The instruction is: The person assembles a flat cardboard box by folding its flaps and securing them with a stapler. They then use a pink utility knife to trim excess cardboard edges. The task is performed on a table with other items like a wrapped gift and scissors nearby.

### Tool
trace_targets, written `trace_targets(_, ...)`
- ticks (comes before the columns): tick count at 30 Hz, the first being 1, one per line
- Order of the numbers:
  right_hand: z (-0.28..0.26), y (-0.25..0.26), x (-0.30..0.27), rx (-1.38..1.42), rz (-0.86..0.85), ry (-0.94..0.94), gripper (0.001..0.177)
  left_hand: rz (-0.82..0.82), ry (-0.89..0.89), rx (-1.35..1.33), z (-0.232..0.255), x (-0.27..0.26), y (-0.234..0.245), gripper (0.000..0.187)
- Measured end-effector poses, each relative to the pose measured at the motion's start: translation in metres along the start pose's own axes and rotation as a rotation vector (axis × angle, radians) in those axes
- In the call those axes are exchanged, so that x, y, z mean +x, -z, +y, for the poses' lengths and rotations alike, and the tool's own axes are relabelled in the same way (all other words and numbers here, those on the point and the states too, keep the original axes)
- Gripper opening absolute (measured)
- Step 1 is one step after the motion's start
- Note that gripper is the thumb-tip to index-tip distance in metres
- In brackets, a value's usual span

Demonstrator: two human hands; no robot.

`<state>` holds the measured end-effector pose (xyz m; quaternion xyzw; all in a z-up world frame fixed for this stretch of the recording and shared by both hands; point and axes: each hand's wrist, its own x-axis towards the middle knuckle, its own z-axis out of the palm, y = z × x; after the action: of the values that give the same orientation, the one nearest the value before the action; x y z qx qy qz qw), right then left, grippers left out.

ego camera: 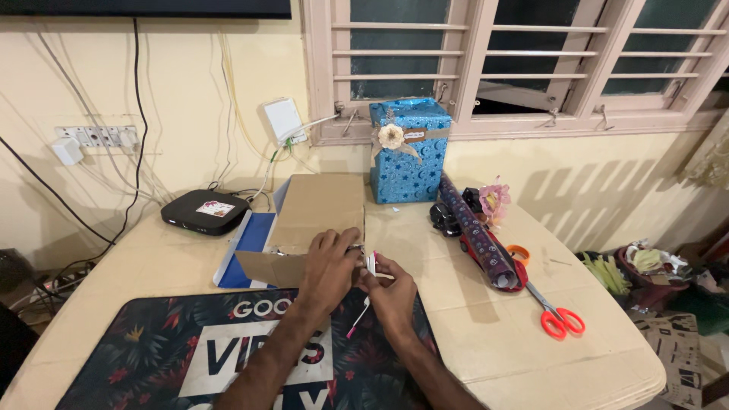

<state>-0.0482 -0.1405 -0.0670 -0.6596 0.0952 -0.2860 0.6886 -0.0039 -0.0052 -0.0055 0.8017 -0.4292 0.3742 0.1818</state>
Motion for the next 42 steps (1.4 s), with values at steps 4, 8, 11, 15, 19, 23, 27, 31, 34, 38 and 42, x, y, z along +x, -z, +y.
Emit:
trace_targets(4, -0.001, 0.003, 0.001, -0.019, -0.009, -0.005, 0.045, -0.014, -0.003, -0.017, 0.0, 0.0, -0.002, 0.018)
trace_targets(8, -0.002, 0.005, 0.003, 0.077, -0.02, -0.049, 0.044, -0.007, -0.014, 0.035, 0.001, -0.002, -0.001, 0.018)
trace_targets(11, -0.003, 0.005, 0.004, 0.106, -0.022, -0.072, 0.044, 0.004, -0.024, 0.033, 0.001, -0.002, -0.002, 0.016)
trace_targets(15, -0.006, 0.004, 0.004, 0.093, -0.02, -0.093, 0.045, 0.021, -0.029, 0.024, 0.001, -0.004, -0.004, 0.018)
trace_targets(19, -0.011, 0.002, 0.001, 0.054, -0.019, -0.091, 0.045, 0.063, -0.021, 0.086, 0.002, -0.005, -0.008, 0.021)
trace_targets(23, -0.014, 0.003, 0.0, 0.018, -0.023, -0.105, 0.046, 0.052, 0.007, 0.058, 0.004, -0.005, -0.011, 0.023)
trace_targets(27, -0.011, 0.003, 0.001, 0.036, -0.016, -0.049, 0.045, 0.049, -0.006, 0.055, 0.002, -0.007, -0.01, 0.022)
trace_targets(31, -0.004, 0.007, 0.006, 0.089, -0.061, -0.018, 0.044, 0.053, -0.044, 0.047, -0.003, -0.009, -0.012, 0.022)
trace_targets(34, 0.0, 0.01, 0.009, 0.081, -0.09, -0.019, 0.044, 0.067, -0.065, 0.076, -0.006, -0.009, -0.016, 0.023)
trace_targets(38, 0.003, 0.009, 0.011, 0.052, -0.079, 0.017, 0.044, 0.08, -0.076, 0.11, -0.008, -0.009, -0.021, 0.022)
trace_targets(42, 0.006, 0.008, 0.01, 0.041, -0.071, 0.064, 0.042, 0.088, -0.08, 0.126, -0.009, -0.011, -0.023, 0.02)
